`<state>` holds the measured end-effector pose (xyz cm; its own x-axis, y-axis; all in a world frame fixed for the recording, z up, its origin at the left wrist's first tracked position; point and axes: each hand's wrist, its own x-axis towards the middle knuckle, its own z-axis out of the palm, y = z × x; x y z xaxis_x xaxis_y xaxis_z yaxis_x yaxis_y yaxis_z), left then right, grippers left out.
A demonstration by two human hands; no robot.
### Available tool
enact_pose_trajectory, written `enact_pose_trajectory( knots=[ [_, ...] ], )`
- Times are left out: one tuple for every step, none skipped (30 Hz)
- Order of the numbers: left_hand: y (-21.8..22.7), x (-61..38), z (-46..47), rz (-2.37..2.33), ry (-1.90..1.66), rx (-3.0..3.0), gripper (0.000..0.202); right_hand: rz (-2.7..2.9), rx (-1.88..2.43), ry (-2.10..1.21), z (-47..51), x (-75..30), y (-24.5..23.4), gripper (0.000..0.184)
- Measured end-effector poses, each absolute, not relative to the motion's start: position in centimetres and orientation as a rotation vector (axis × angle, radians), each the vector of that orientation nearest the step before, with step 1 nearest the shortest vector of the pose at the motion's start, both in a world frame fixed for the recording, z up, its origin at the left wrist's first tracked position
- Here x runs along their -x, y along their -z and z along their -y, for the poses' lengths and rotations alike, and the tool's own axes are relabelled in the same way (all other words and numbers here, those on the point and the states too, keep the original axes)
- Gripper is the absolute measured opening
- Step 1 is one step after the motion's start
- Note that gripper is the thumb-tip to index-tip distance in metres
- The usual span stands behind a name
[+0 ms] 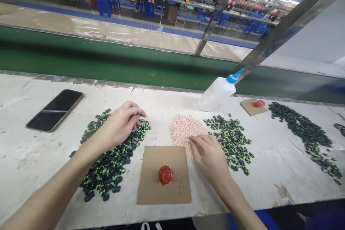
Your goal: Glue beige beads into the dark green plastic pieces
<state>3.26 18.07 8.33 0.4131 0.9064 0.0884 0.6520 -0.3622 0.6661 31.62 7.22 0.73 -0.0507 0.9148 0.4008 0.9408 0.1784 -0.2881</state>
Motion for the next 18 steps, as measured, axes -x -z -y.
enact_pose_trajectory(
  knots=[
    [-8.5, -3.3, -17.1, -1.323, -0.676, -2.078, 0.032, 1.969, 1.746, 0.066, -7.3, -31.6, -0.7, 0.03],
    [-8.6, -3.3, -16.2, -1.333, -0.74, -2.032, 0.03, 1.969, 1.751, 0.062, -7.3, -31.7, -0.7, 0.03],
    [-8.6, -3.4, -15.3, -1.345, -0.796, -1.992, 0.027, 1.969, 1.754, 0.06, -7.3, -31.7, -0.7, 0.029],
    [-8.6, -3.5, -14.5, -1.361, -0.854, -1.959, 0.025, 1.969, 1.757, 0.058, -7.3, -31.7, -0.7, 0.029],
    [-8.4, -3.6, -13.8, -1.38, -0.912, -1.93, 0.023, 1.967, 1.757, 0.057, -7.3, -31.8, -0.7, 0.029],
    [-8.2, -3.7, -13.1, -1.396, -0.967, -1.907, 0.021, 1.963, 1.756, 0.057, -7.3, -31.8, -0.7, 0.029],
    [-8.0, -3.8, -12.5, -1.407, -1.028, -1.892, 0.02, 1.957, 1.753, 0.057, -7.3, -31.8, -0.8, 0.029],
    [-7.8, -3.9, -12.0, -1.41, -1.09, -1.886, 0.018, 1.949, 1.749, 0.058, -7.3, -31.9, -0.9, 0.029],
    [-7.6, -4.0, -11.5, -1.409, -1.149, -1.886, 0.017, 1.943, 1.744, 0.057, -7.4, -31.9, -0.9, 0.028],
    [-7.3, -4.1, -11.0, -1.403, -1.192, -1.893, 0.016, 1.939, 1.738, 0.053, -7.5, -31.8, -1.0, 0.027],
    [-7.1, -4.2, -10.6, -1.393, -1.212, -1.903, 0.016, 1.939, 1.732, 0.046, -7.6, -31.8, -1.1, 0.027],
    [-7.0, -4.3, -10.2, -1.389, -1.227, -1.906, 0.015, 1.944, 1.727, 0.035, -7.8, -31.7, -1.1, 0.027],
    [-6.8, -4.3, -9.9, -1.387, -1.231, -1.899, 0.015, 1.952, 1.721, 0.02, -8.0, -31.6, -1.1, 0.027],
    [-6.7, -4.3, -9.5, -1.391, -1.231, -1.881, 0.014, 1.962, 1.715, 0.003, -8.2, -31.5, -1.1, 0.027],
    [-6.5, -4.3, -9.2, -1.396, -1.237, -1.858, 0.016, 1.969, 1.712, -0.017, -8.4, -31.5, -1.1, 0.027],
    [-6.5, -4.2, -8.9, -1.405, -1.246, -1.834, 0.02, 1.972, 1.71, -0.039, -8.5, -31.4, -1.1, 0.027],
    [-6.4, -4.2, -8.6, -1.42, -1.25, -1.809, 0.023, 1.969, 1.71, -0.06, -8.6, -31.4, -1.1, 0.027],
    [-6.5, -4.1, -8.3, -1.433, -1.24, -1.788, 0.023, 1.958, 1.712, -0.083, -8.7, -31.3, -1.1, 0.027]
  ],
)
